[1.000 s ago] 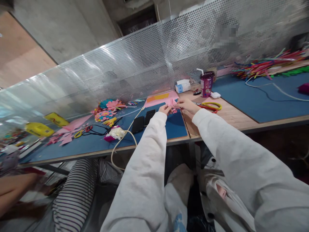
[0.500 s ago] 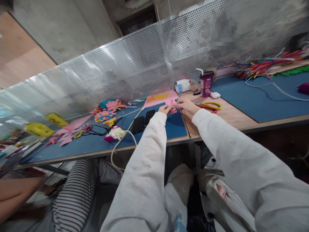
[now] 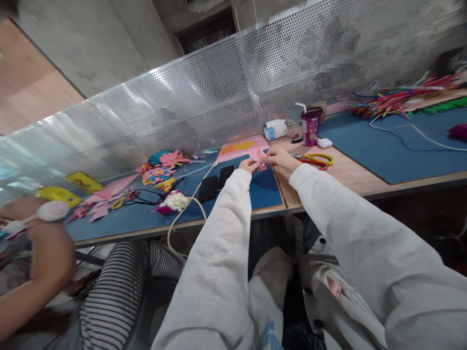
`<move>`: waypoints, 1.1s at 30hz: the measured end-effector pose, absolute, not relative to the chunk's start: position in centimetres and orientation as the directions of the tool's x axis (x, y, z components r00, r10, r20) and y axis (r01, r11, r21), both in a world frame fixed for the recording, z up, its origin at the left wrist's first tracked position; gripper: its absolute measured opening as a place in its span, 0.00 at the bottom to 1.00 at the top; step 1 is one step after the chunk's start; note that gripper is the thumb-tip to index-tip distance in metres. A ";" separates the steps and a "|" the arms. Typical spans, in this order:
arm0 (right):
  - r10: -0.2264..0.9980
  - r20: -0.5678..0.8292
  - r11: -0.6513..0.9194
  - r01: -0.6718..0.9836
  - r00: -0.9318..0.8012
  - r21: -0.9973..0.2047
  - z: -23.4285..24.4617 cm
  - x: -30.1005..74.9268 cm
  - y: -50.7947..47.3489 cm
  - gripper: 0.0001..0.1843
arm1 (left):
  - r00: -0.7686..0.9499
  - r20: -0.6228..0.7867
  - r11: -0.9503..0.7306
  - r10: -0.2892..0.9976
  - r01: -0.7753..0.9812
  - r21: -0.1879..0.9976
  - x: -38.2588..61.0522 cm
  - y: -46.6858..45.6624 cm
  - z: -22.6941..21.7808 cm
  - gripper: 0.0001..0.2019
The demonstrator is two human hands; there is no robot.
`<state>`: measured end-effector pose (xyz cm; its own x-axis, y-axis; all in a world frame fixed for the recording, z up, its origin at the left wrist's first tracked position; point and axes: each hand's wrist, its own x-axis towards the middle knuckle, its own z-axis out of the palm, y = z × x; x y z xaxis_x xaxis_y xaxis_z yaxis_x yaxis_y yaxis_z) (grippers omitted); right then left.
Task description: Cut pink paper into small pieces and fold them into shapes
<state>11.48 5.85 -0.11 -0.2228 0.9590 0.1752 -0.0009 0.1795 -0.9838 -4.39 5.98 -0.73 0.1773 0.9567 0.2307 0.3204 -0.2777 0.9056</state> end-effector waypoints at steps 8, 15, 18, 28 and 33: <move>0.958 0.180 0.186 0.009 -0.224 -0.982 -0.2 11.5 5.9 0.09 | 0.206 0.245 -0.302 0.947 0.322 0.897 -4.6 6.2 -1.0 0.08; 0.955 0.169 0.174 -0.001 -0.243 -0.985 -0.1 11.5 5.8 0.10 | 0.208 0.257 -0.313 0.944 0.317 0.895 -4.5 6.3 -1.0 0.07; 0.954 0.179 0.184 -0.001 -0.242 -0.983 -0.1 11.4 5.8 0.09 | 0.209 0.261 -0.318 0.942 0.318 0.893 -4.5 6.4 -1.0 0.06; 0.958 0.179 0.189 0.023 -0.225 -0.982 -0.2 11.3 5.9 0.10 | 0.210 0.232 -0.288 0.950 0.301 0.909 -4.5 6.3 -1.2 0.08; 0.957 0.172 0.181 0.021 -0.232 -0.983 -0.3 11.4 6.1 0.10 | 0.208 0.233 -0.289 0.950 0.303 0.908 -4.5 6.4 -1.2 0.09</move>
